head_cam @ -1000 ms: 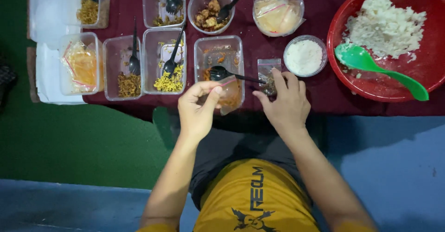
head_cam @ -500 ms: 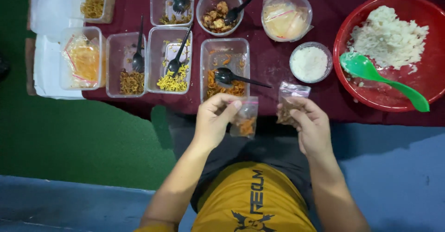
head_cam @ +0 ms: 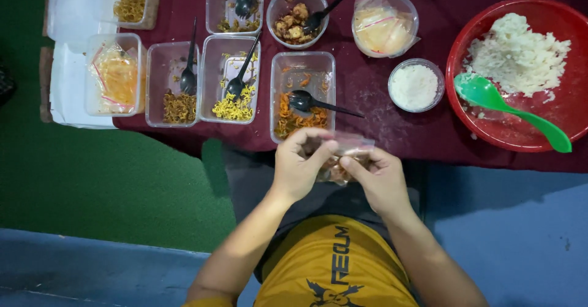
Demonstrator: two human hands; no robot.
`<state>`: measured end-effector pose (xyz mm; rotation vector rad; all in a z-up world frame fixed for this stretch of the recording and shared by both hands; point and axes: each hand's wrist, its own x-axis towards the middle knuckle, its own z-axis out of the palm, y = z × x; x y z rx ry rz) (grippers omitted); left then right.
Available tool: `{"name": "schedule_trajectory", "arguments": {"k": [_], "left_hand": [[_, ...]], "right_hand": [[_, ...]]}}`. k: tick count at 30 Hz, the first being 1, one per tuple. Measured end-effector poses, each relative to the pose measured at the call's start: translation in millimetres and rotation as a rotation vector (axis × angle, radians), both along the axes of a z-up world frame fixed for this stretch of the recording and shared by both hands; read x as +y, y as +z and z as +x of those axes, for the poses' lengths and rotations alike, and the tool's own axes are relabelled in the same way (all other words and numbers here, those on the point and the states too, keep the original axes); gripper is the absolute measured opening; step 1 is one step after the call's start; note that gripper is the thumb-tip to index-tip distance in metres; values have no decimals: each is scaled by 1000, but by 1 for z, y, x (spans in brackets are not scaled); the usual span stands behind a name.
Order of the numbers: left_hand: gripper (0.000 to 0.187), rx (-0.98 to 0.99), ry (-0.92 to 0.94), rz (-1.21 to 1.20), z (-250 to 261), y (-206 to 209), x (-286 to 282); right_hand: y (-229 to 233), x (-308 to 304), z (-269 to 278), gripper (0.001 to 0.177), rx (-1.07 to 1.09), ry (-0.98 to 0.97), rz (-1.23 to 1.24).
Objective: Preparing and packaging food by scooping ingredients, wrapping items in paper, and placing them in boxes.
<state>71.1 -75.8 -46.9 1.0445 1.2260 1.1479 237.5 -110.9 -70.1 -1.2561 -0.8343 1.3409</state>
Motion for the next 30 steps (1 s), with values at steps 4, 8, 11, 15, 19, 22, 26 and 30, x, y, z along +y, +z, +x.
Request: {"name": "schedule_trajectory", "arguments": {"k": [4, 8, 11, 15, 19, 22, 26, 30], "left_hand": [[31, -10, 50, 161, 0, -8, -6], [23, 576, 169, 690, -17, -5, -3], [23, 728, 182, 766, -27, -7, -1], [25, 941, 245, 709, -54, -7, 23], [34, 943, 138, 337, -75, 12, 46], [30, 941, -36, -15, -76, 18, 50], [22, 909, -53, -89, -77, 8, 47], [15, 758, 43, -13, -84, 15, 42]], "right_hand": [[-10, 4, 9, 14, -37, -75, 70], [-19, 7, 26, 15, -111, -183, 139], [-21, 10, 33, 16, -161, -199, 171], [-16, 13, 31, 17, -132, -236, 122], [-20, 12, 27, 17, -110, -229, 122], [-17, 17, 29, 17, -101, -235, 117], [-18, 25, 34, 18, -101, -256, 167], [-8, 34, 35, 17, -40, -269, 272]]}}
